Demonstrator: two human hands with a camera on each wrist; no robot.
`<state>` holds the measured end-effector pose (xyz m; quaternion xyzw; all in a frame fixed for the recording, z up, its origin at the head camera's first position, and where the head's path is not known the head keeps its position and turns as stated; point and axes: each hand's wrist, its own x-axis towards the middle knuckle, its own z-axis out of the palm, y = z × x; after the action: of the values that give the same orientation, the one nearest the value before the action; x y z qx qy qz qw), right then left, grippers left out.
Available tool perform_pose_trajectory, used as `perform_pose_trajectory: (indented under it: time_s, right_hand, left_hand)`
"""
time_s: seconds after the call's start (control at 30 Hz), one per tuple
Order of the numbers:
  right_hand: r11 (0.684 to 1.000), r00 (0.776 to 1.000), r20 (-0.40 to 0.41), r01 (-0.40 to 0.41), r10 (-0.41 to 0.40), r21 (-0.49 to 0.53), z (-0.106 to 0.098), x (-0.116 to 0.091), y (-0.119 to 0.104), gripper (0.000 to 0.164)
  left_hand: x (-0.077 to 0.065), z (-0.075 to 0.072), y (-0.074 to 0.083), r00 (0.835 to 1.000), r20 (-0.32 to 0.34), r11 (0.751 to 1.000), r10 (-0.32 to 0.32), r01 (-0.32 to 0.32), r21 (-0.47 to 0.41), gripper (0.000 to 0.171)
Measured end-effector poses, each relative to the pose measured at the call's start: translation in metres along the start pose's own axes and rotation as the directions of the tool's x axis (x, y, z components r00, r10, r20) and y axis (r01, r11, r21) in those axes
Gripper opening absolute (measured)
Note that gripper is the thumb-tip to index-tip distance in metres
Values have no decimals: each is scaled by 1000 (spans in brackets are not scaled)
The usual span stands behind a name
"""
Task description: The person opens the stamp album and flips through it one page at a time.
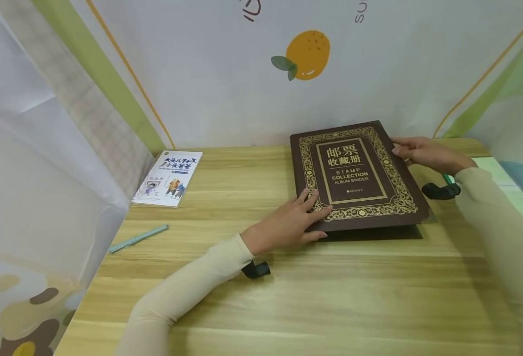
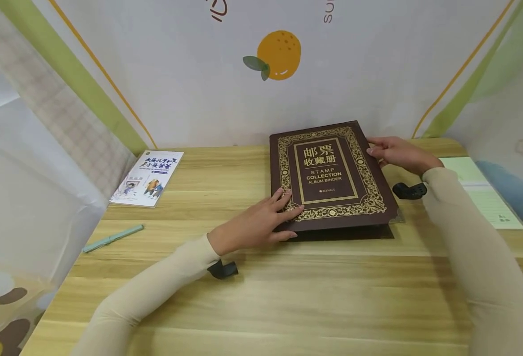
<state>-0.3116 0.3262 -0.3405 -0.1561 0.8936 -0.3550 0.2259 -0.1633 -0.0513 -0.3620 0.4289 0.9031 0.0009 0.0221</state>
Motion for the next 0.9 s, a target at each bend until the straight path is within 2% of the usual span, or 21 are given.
perform_pose_trajectory:
  time_s: [0.1, 0.27, 0.53, 0.63, 0.73, 0.83, 0.9]
  right_hand:
    - [1000, 1000, -21, 9, -9, 11, -4, 0, -6, 64]
    - [999, 998, -56, 20, -17, 46, -11, 0, -16, 67]
    - [988, 995, -94, 56, -42, 146, -20, -1, -30, 74]
    - [973, 993, -102, 78, -57, 216, -23, 1, -37, 76]
    - [946, 991, -110, 108, -77, 306, -25, 3, -47, 75]
    - [921, 989, -119, 128, -90, 367, -26, 4, -59, 74]
    - [916, 989, -123, 127, -85, 381, -26, 5, -68, 75]
  left_hand:
    - [0, 0, -3, 1000, -18, 1000, 8, -8, -7, 63]
    - [-1, 1, -8, 998, -59, 997, 8, -12, -70, 62]
    - [-1, -1, -13, 998, -71, 984, 0, -13, -177, 64]
    - [-2, -1, -15, 995, -96, 979, -3, -17, -205, 65]
    - [-4, -2, -18, 994, -107, 969, -17, -9, -246, 66]
    - [-5, -3, -20, 994, -97, 956, -42, 11, -294, 67]
    - [-6, -4, -20, 995, -89, 951, -54, 24, -309, 68]
